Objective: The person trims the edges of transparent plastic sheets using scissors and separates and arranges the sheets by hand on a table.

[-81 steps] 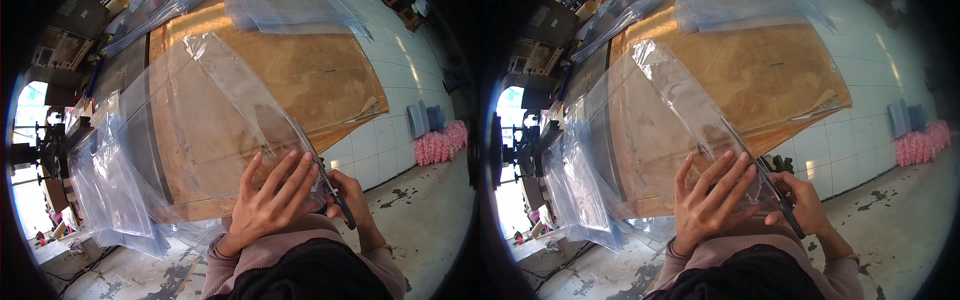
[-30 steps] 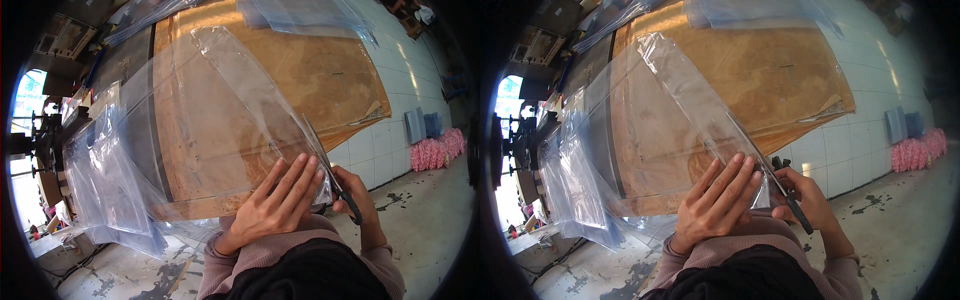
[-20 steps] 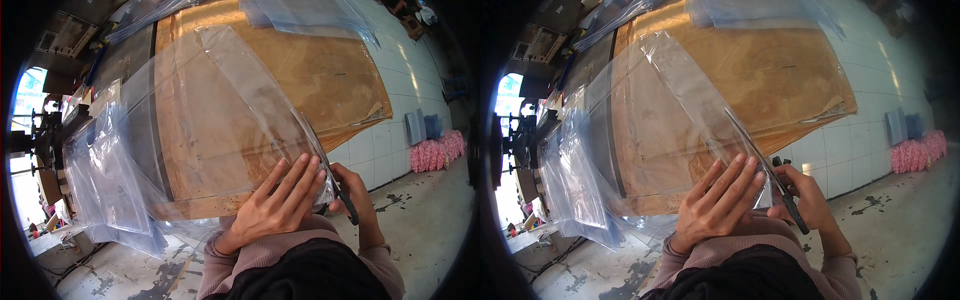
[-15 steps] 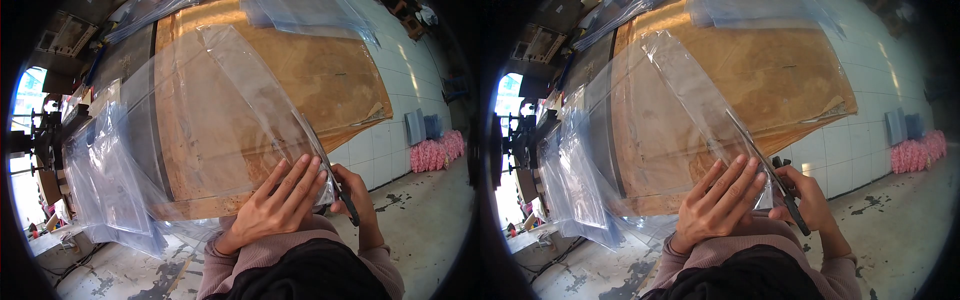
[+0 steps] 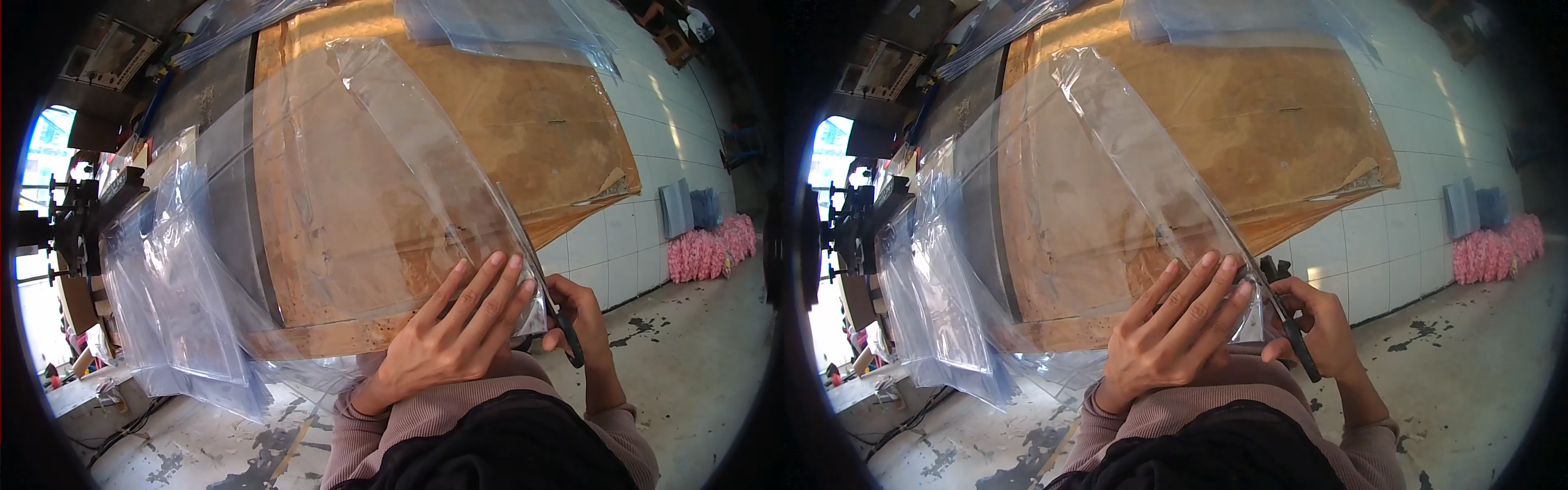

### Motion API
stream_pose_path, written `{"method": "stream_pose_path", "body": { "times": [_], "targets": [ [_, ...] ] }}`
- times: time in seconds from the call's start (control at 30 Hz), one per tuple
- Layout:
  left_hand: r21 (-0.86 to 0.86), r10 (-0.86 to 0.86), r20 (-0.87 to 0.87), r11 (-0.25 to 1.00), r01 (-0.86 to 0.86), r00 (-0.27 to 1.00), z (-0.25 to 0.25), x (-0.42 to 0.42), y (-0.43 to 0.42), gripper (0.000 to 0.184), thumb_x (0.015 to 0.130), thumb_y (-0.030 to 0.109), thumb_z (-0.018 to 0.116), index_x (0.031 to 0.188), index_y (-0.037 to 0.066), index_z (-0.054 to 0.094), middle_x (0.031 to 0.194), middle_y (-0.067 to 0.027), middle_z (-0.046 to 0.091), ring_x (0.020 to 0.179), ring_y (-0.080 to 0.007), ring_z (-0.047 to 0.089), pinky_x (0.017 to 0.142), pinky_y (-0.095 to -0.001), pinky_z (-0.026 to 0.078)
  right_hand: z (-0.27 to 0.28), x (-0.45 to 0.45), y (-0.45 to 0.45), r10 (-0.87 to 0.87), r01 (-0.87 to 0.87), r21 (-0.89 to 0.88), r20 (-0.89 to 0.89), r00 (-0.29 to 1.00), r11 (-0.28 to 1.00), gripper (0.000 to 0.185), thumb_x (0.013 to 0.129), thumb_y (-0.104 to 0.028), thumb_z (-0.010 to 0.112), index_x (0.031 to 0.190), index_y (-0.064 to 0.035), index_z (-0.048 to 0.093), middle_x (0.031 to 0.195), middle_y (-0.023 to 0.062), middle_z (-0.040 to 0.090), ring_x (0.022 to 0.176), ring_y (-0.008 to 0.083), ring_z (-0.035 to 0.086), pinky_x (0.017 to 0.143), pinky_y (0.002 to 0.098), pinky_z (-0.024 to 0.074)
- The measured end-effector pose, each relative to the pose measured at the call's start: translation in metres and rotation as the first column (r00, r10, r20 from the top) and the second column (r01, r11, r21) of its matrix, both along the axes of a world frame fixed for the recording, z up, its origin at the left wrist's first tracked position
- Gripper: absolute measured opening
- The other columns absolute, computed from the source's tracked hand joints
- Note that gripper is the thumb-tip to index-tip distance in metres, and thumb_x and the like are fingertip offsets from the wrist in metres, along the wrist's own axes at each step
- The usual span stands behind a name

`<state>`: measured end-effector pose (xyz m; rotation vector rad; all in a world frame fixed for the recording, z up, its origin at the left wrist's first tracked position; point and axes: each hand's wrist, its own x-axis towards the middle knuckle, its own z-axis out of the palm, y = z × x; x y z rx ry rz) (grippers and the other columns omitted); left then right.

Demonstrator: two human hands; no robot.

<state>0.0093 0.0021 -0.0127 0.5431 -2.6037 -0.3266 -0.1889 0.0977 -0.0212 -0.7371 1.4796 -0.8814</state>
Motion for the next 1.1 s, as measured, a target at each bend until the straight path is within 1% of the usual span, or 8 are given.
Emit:
{"method": "stream_pose_path", "body": {
  "times": [0.27,0.47,0.57,0.67,0.87,0.93,1.0,1.1],
  "targets": [
    [-0.065,0.032,0.027,0.997,-0.030,0.999,0.001,-0.001,-0.001,0.041,0.079,0.022,0.053,0.118,0.012,0.062,0.122,-0.0090,0.059,0.115,-0.0222,0.056,0.097,-0.0402,0.045,0.001,0.000,-0.003,0.031,-0.032,-0.057,-0.007,0.999,0.998,0.087,0.051,-0.058,0.084,0.107,0.0018,0.052,0.079,0.0016,0.058,0.071,0.0069,0.052,0.062,0.0194,0.0443],
    [-0.028,0.037,0.033,0.999,-0.036,0.999,0.002,-0.001,0.000,0.041,0.081,0.027,0.052,0.118,0.013,0.061,0.123,-0.0090,0.059,0.115,-0.0223,0.056,0.097,-0.0404,0.045,0.000,0.002,-0.004,0.004,-0.005,-0.080,-0.006,1.000,0.997,0.085,0.051,-0.051,0.087,0.107,0.0029,0.052,0.078,0.0013,0.058,0.071,0.0061,0.052,0.061,0.0193,0.0439],
    [0.025,-0.009,0.019,1.000,0.009,1.000,0.002,0.001,0.000,0.048,0.077,0.017,0.051,0.122,0.002,0.056,0.129,-0.0162,0.053,0.121,-0.0280,0.051,0.101,-0.0428,0.039,-0.003,-0.002,-0.002,0.027,-0.027,-0.046,-0.002,1.000,0.999,0.083,0.050,-0.046,0.089,0.107,0.0032,0.052,0.080,0.0014,0.059,0.073,0.0057,0.052,0.060,0.0197,0.0443],
    [-0.017,0.039,0.026,0.999,-0.038,0.999,0.002,0.000,0.000,0.039,0.083,0.026,0.050,0.118,0.013,0.061,0.122,-0.0091,0.059,0.116,-0.0223,0.056,0.097,-0.0402,0.045,-0.003,-0.004,0.001,0.008,-0.008,0.010,-0.006,1.000,1.000,0.082,0.048,-0.044,0.090,0.105,0.0021,0.053,0.079,0.0003,0.058,0.071,0.0053,0.052,0.059,0.0191,0.0433],
    [-0.063,0.028,-0.054,0.998,-0.031,0.998,0.001,0.003,-0.001,0.034,0.091,0.021,0.041,0.113,0.007,0.064,0.113,-0.0109,0.064,0.109,-0.0228,0.061,0.093,-0.0384,0.048,0.019,-0.016,-0.001,-0.038,0.037,-0.025,-0.027,0.999,0.999,0.074,0.059,-0.030,0.088,0.116,-0.0024,0.048,0.082,0.0003,0.055,0.074,0.0096,0.050,0.065,0.0235,0.0403],
    [-0.056,0.025,-0.100,0.998,-0.031,0.995,0.002,0.004,-0.001,0.034,0.093,0.021,0.040,0.110,0.005,0.065,0.109,-0.0116,0.065,0.106,-0.0227,0.062,0.091,-0.0374,0.049,0.027,-0.028,-0.006,-0.128,0.055,-0.217,-0.338,0.932,0.975,0.069,0.063,-0.020,0.083,0.118,-0.0042,0.046,0.080,0.0023,0.053,0.075,0.0113,0.049,0.067,0.0242,0.0391],
    [-0.050,0.007,-0.119,0.999,-0.013,0.993,0.003,0.006,0.000,0.034,0.091,0.021,0.043,0.110,0.003,0.064,0.109,-0.0117,0.065,0.105,-0.0224,0.062,0.090,-0.0362,0.050,0.034,-0.035,-0.016,-0.244,0.018,-0.361,-0.593,0.768,0.933,0.064,0.065,-0.011,0.078,0.119,-0.0052,0.046,0.081,0.0050,0.053,0.075,0.0139,0.051,0.068,0.0254,0.0394],
    [-0.045,-0.016,-0.109,0.999,0.012,0.994,0.004,0.013,0.004,0.036,0.085,0.020,0.052,0.114,0.001,0.062,0.113,-0.0110,0.063,0.106,-0.0217,0.061,0.091,-0.0345,0.050,0.038,-0.046,-0.041,-0.321,-0.123,-0.429,-0.809,0.492,0.895,0.057,0.067,-0.003,0.071,0.119,-0.0053,0.046,0.088,0.0102,0.054,0.076,0.0202,0.055,0.070,0.0295,0.0424]
  ]
}}
